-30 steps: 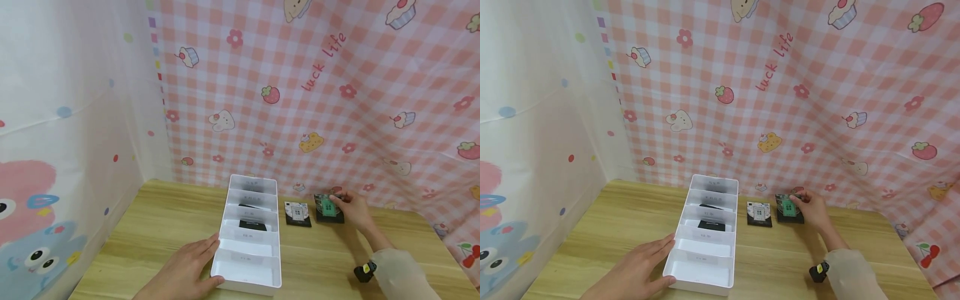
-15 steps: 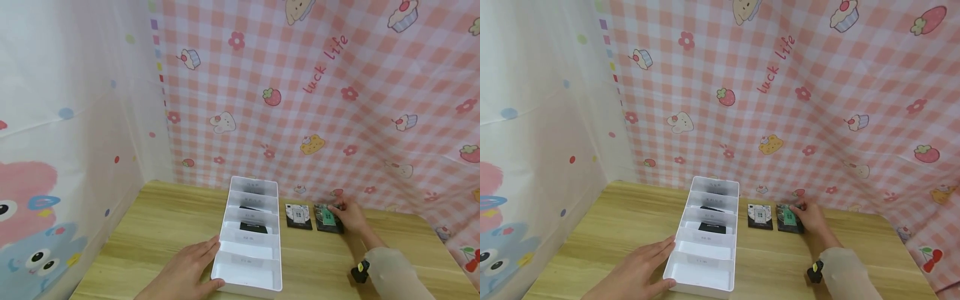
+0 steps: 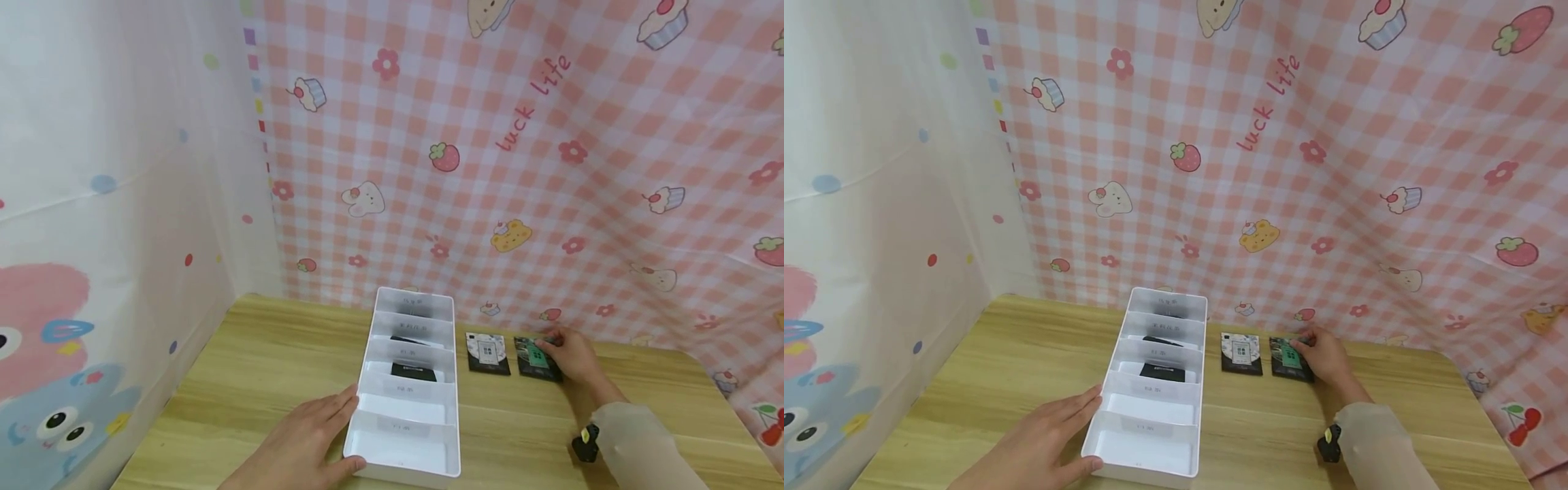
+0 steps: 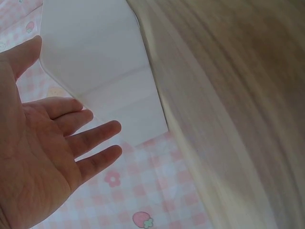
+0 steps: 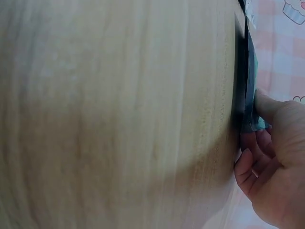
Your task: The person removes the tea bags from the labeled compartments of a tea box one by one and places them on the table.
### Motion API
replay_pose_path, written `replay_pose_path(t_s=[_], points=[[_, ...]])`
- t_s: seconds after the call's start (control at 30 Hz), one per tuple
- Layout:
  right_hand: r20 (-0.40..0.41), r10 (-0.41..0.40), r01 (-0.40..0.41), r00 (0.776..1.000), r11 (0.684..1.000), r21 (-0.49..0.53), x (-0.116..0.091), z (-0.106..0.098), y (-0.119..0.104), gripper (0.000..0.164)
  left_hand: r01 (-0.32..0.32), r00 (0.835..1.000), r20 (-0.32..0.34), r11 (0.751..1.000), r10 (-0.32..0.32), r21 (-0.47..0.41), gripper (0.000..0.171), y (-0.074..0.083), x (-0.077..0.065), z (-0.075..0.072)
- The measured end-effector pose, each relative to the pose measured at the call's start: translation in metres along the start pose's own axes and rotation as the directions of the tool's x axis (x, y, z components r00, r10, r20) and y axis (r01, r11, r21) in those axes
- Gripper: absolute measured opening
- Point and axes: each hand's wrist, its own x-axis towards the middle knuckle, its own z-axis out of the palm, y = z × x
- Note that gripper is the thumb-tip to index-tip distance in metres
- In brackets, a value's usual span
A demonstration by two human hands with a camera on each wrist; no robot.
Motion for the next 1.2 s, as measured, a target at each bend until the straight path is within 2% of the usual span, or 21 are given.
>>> replay_pose_path(t_s=[0.2, 0.37, 0.47, 0.63, 0.93, 1.2], points=[[-0.001, 0.002, -0.002, 1.0, 1.0, -0.024, 0.0, -0.001, -0.001, 0.026, 0.002, 1.0, 0.002, 1.0, -0.002, -0.002, 0.085, 0.0, -0.001, 0.001], [0.005, 0.01, -0.01, 1.0, 1.0, -0.029, -0.002, -0.01, -0.003, 0.022, -0.004, 1.0, 0.002, 1.0, 0.004, 0.001, 0.085, 0.0, -0.001, 0.0], [0.0, 0.01, -0.01, 1.0, 1.0, -0.03, -0.004, -0.018, -0.006, 0.026, -0.001, 1.0, 0.004, 1.0, 0.001, -0.005, 0.085, 0.0, -0.001, 0.0], [-0.008, 0.009, -0.009, 1.0, 1.0, -0.026, -0.01, -0.032, -0.014, 0.033, -0.007, 1.0, -0.001, 1.0, 0.007, 0.002, 0.084, 0.0, 0.0, 0.0], [-0.024, -0.027, 0.027, 0.999, 0.999, -0.024, -0.018, -0.053, -0.035, 0.031, 0.005, 1.0, 0.001, 1.0, -0.005, 0.007, 0.085, 0.001, -0.001, 0.0], [-0.037, -0.045, 0.044, 0.998, 0.999, -0.03, -0.024, -0.069, -0.05, 0.037, 0.003, 1.0, 0.001, 1.0, -0.003, 0.008, 0.085, 0.001, 0.0, 0.0]])
